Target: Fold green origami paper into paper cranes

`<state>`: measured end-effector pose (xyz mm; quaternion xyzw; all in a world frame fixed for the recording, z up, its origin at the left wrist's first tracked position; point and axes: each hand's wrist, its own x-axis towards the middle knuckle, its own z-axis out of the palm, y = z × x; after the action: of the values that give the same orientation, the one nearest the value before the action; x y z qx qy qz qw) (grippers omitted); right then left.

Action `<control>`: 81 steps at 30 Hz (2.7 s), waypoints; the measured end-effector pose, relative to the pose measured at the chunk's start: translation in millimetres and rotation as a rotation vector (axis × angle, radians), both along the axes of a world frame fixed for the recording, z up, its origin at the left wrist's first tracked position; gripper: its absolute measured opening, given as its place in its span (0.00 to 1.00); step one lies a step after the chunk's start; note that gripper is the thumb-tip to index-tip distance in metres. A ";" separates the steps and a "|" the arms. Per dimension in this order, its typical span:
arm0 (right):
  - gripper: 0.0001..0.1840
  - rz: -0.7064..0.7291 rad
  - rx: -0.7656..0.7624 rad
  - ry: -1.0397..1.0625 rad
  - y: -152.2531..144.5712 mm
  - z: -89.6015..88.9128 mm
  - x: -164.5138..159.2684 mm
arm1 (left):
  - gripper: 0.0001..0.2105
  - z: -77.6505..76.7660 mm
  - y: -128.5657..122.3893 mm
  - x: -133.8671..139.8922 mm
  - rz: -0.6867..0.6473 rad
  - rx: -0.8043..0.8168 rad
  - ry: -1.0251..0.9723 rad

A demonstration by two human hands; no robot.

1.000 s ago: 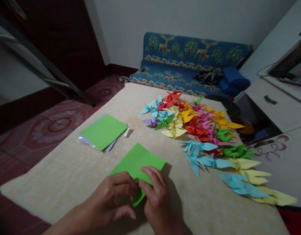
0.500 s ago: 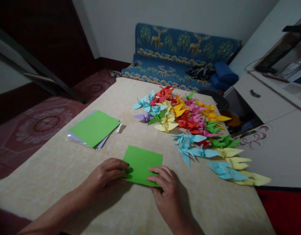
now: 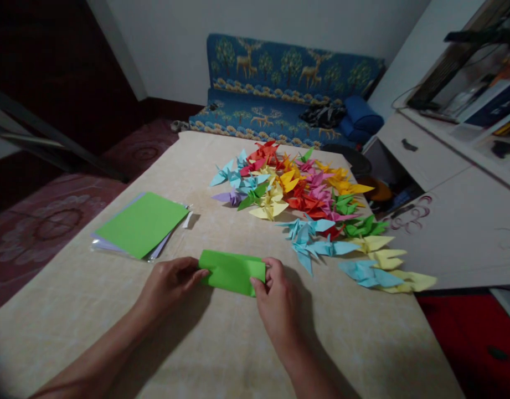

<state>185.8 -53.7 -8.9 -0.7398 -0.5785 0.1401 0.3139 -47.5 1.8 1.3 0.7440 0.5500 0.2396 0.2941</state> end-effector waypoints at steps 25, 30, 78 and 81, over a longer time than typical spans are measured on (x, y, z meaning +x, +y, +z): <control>0.07 0.046 0.105 -0.131 -1.1 -5.2 -5.2 | 0.16 -1.7 -2.7 10.2 0.225 -0.042 0.245; 0.08 0.033 0.081 -0.201 -2.4 -6.0 -5.6 | 0.14 -2.9 -3.9 11.6 0.264 -0.082 0.208; 0.10 0.050 0.132 -0.269 -0.2 -2.9 -7.4 | 0.11 -11.0 -6.5 18.2 0.147 0.163 0.204; 0.10 0.050 0.134 -0.240 1.4 -2.0 -7.1 | 0.11 -10.8 -7.1 17.8 0.152 0.158 0.204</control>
<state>178.7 -52.3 -10.9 -0.7139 -0.6381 0.0196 0.2876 -29.7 -5.3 -9.5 0.7416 0.6111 0.2271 0.1583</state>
